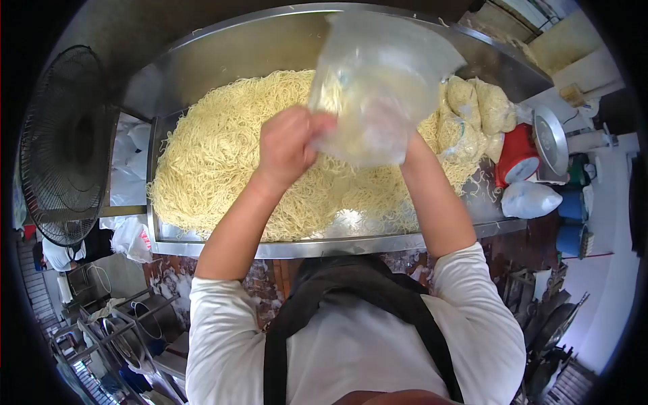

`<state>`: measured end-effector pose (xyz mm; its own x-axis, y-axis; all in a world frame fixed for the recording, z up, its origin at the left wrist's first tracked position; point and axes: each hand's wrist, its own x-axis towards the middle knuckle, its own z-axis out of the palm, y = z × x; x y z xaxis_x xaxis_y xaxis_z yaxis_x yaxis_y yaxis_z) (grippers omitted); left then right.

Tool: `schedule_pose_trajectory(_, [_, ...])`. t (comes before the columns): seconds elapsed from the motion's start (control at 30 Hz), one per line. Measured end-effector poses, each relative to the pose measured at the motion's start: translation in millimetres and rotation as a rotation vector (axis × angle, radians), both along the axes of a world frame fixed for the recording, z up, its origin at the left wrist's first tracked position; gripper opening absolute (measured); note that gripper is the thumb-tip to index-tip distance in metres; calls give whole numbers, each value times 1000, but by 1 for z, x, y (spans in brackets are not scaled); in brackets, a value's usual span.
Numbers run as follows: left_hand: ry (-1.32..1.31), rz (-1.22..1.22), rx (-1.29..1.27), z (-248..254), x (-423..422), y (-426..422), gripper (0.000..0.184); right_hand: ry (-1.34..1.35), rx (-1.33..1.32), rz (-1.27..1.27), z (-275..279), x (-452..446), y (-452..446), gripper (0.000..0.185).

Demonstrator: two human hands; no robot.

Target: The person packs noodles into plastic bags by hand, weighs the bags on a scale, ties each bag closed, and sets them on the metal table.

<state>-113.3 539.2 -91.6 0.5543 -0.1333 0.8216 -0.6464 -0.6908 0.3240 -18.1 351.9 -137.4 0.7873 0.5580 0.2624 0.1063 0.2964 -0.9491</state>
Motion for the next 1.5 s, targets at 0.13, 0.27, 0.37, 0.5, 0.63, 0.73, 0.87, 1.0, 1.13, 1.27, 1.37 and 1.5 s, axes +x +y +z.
schedule_pose_trajectory(0.13, [194,-87,214,-5,-48,15,17,343,586,278,3,-2,43,50])
schedule_pose_trajectory(0.27, [293,119,13,-92,-39,27,9,502,272,-26,-17,-11,97,55])
schedule_pose_trajectory(0.37, [496,318,-138,-179,-29,61,3,164,-714,96,-77,-7,88,64])
schedule_pose_trajectory(0.5, [425,461,-311,-213,-26,64,7,-691,-1440,-4,-122,-21,55,71])
schedule_pose_trajectory(0.63, [717,347,-582,-197,-28,47,8,-641,-1172,116,-155,8,72,60])
schedule_pose_trajectory(0.73, [610,249,-402,-181,-35,27,6,-537,-1002,301,-147,35,105,57])
schedule_pose_trajectory(0.87, [603,243,-323,-171,-45,21,11,337,-410,25,-114,6,142,58])
schedule_pose_trajectory(1.0, [795,304,-476,-176,-46,45,14,-61,-992,118,-117,-8,122,71])
schedule_pose_trajectory(1.13, [876,348,-504,-177,-57,52,10,-990,-1162,-135,-140,-34,91,75])
schedule_pose_trajectory(1.27, [823,247,-424,-171,-50,24,9,-222,-800,82,-191,24,143,64])
schedule_pose_trajectory(1.37, [878,40,-547,-131,-42,15,10,435,-148,228,-183,15,178,55])
schedule_pose_trajectory(1.5, [1059,-164,-830,-133,-32,63,11,244,-721,455,-136,-10,141,46])
